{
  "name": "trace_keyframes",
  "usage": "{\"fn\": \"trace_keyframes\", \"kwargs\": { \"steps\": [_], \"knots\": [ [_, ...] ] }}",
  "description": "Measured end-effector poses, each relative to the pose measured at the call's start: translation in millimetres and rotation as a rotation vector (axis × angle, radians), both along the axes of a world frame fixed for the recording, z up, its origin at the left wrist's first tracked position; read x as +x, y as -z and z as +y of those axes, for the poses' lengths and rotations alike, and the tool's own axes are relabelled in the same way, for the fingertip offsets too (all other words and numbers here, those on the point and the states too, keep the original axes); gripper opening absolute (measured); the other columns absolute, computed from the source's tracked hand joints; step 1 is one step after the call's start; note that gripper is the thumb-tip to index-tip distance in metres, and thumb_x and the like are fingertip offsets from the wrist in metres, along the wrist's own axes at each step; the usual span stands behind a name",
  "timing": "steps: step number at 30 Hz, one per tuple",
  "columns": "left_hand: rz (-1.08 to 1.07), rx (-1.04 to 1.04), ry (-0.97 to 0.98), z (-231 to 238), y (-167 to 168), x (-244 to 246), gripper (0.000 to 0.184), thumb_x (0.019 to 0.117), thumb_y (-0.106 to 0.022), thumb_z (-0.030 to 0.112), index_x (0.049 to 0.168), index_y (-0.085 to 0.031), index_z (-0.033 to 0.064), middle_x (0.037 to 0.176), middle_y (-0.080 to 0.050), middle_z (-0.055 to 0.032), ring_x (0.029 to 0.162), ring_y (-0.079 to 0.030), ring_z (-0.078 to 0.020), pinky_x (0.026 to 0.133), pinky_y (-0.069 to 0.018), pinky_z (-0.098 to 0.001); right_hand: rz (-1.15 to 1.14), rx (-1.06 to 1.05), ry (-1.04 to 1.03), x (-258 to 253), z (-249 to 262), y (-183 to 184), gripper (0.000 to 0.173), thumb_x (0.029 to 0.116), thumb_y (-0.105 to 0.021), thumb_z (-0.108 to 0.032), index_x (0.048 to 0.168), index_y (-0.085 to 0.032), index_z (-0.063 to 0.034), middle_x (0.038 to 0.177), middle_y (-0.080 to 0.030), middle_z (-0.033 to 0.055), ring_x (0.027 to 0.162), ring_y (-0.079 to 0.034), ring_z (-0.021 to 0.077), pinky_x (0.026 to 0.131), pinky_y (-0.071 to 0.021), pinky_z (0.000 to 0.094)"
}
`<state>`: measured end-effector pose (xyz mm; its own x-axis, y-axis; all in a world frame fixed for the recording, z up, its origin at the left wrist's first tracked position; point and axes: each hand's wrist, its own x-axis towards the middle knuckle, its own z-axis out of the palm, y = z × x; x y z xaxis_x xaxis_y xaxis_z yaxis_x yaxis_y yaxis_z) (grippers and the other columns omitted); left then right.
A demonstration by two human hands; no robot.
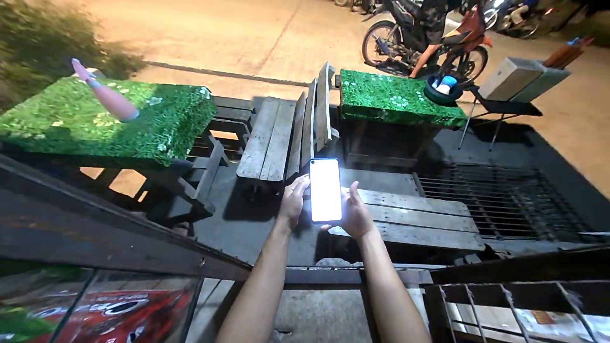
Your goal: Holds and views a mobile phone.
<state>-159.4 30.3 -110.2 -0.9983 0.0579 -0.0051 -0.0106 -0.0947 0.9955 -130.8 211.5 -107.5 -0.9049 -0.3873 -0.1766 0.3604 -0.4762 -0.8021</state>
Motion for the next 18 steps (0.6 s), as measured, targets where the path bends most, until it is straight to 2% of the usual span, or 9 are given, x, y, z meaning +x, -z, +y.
{"fn": "trace_keyframes", "kwargs": {
  "steps": [3, 7, 11, 14, 18],
  "knots": [
    [-0.008, -0.012, -0.002, 0.0, -1.1, -0.9, 0.043, 0.1095, -0.041, 0.035, 0.132, -0.064, 0.0068, 0.140, -0.060, -0.0075, 0.121, -0.059, -0.0175, 0.101, -0.0483, -0.0418, 0.005, 0.028, 0.006, 0.4, -0.2, -0.9, 0.085, 0.0959, -0.008, -0.077, 0.155, -0.034, -0.0227, 0.132, -0.064, 0.0167, 0.107, -0.070, 0.0354, 0.070, -0.0633, 0.0502],
    [0.012, -0.012, -0.006, 1.5, -0.4, -2.1, 0.040, 0.1094, -0.042, 0.028, 0.130, -0.064, 0.0034, 0.140, -0.059, -0.0096, 0.119, -0.059, -0.0177, 0.099, -0.0482, -0.0414, 0.008, 0.042, -0.007, -0.5, 0.8, -0.6, 0.083, 0.0967, -0.010, -0.077, 0.155, -0.035, -0.0226, 0.134, -0.063, 0.0175, 0.109, -0.069, 0.0363, 0.071, -0.0630, 0.0505],
    [0.033, -0.030, -0.028, 1.2, 0.1, -2.2, 0.035, 0.1079, -0.044, 0.019, 0.127, -0.066, -0.0012, 0.145, -0.055, -0.0123, 0.128, -0.055, -0.0204, 0.105, -0.0452, -0.0426, 0.015, 0.069, -0.010, -0.7, -1.1, 0.2, 0.083, 0.0969, -0.009, -0.076, 0.155, -0.035, -0.0222, 0.133, -0.063, 0.0180, 0.108, -0.069, 0.0362, 0.070, -0.0631, 0.0504],
    [0.035, -0.042, -0.052, 1.8, 0.9, -4.8, 0.033, 0.1077, -0.045, 0.016, 0.125, -0.067, -0.0014, 0.145, -0.056, -0.0121, 0.126, -0.056, -0.0200, 0.104, -0.0461, -0.0417, 0.029, 0.069, -0.013, -1.9, -0.9, 0.4, 0.082, 0.0977, -0.009, -0.075, 0.154, -0.034, -0.0209, 0.131, -0.064, 0.0176, 0.107, -0.070, 0.0357, 0.069, -0.0632, 0.0503],
    [0.039, -0.022, -0.071, 4.2, -4.5, -2.7, 0.031, 0.1065, -0.045, 0.010, 0.122, -0.066, -0.0059, 0.144, -0.055, -0.0167, 0.128, -0.055, -0.0201, 0.106, -0.0443, -0.0389, 0.026, 0.081, -0.005, -1.2, -1.2, -3.7, 0.078, 0.1005, -0.008, -0.070, 0.153, -0.033, -0.0181, 0.131, -0.063, 0.0173, 0.107, -0.070, 0.0348, 0.068, -0.0629, 0.0492]
  ]
}}
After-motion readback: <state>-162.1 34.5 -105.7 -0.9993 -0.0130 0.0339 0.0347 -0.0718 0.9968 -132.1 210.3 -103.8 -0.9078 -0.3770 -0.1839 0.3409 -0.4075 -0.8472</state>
